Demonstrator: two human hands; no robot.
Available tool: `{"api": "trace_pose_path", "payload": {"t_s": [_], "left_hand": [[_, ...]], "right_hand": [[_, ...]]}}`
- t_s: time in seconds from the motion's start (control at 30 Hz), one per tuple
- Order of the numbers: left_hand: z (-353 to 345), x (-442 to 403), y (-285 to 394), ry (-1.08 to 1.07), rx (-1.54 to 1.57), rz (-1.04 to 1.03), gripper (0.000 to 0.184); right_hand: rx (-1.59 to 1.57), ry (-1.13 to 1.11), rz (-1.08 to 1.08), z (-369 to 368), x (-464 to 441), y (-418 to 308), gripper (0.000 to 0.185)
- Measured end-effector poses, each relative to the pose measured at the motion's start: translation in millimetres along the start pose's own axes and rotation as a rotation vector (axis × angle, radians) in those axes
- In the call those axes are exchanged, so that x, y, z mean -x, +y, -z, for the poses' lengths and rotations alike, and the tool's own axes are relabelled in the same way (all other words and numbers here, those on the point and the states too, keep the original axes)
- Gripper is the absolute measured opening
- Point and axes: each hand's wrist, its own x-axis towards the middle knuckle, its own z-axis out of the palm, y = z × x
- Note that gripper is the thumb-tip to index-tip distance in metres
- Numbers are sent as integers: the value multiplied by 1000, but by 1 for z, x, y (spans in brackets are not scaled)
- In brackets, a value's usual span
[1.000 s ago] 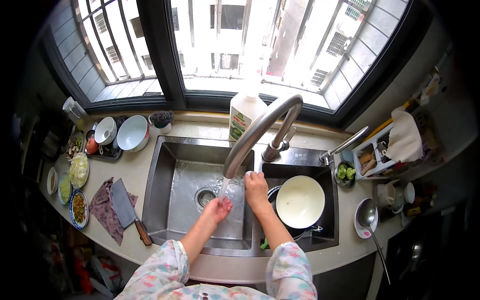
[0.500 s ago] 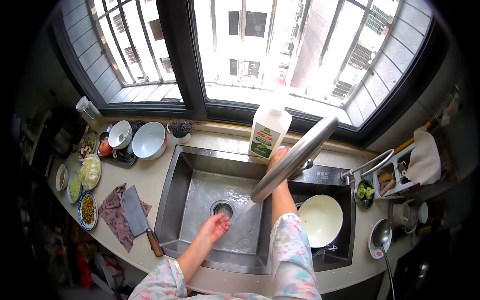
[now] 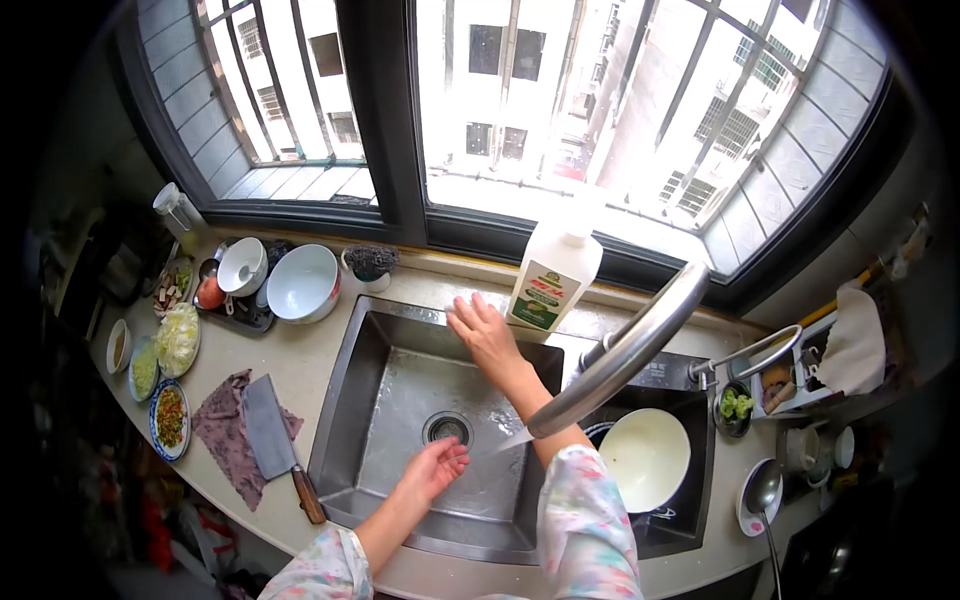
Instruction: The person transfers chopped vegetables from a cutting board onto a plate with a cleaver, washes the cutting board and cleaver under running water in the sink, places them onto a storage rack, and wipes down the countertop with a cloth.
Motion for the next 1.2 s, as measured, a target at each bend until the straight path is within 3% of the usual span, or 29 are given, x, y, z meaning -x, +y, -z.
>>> {"api": "trace_pose_path", "payload": {"t_s": [0.1,0.23,0.33,0.47,0.53,0.63,0.77,0.87,0.9,0.93,1.0,1.1,1.13,1.2], "left_hand": [[5,-5,-4,24,13,-12,16],[16,-7,-16,25,44,49,16],[6,-14,-20,-17,52,58,17],[-39,3,-24,-1,-39,-19,22],[-57,14,-24,54,-96,-60,25],[-34,-33,-44,-102,-48,-181,28],[-55,-10,-53,-147,-55,-318,29],[-85,15,-70,-72,-226,-594,33],[-84,-1,-86,68,-156,-585,34],[-78,-8,-83,91,-312,-633,36],[-61,-18,-78,145,-622,-711,42],[-49,-19,-69,-88,-141,-485,35],[-49,-17,-65,-173,11,-406,33],[-43,-16,-63,-132,46,-389,26]], "right_hand": [[65,-31,73,-28,-2,6,38],[267,-56,-69,-14,44,4,36],[64,-237,-263,33,67,-8,32],[-631,-157,-809,39,111,-68,22],[-979,-471,-999,64,108,-95,27],[-1340,-108,-1258,51,131,-117,29],[-1229,-13,-1386,20,146,-112,26],[-1485,277,-1512,-8,162,-116,32],[-1639,411,-1540,-37,183,-119,37],[-1792,545,-1563,-43,184,-125,41],[-1935,510,-1500,-19,176,-143,43],[-2101,514,-1423,53,135,-160,38],[-2155,596,-1425,46,139,-157,35],[-2261,771,-1421,28,152,-150,29]]}}
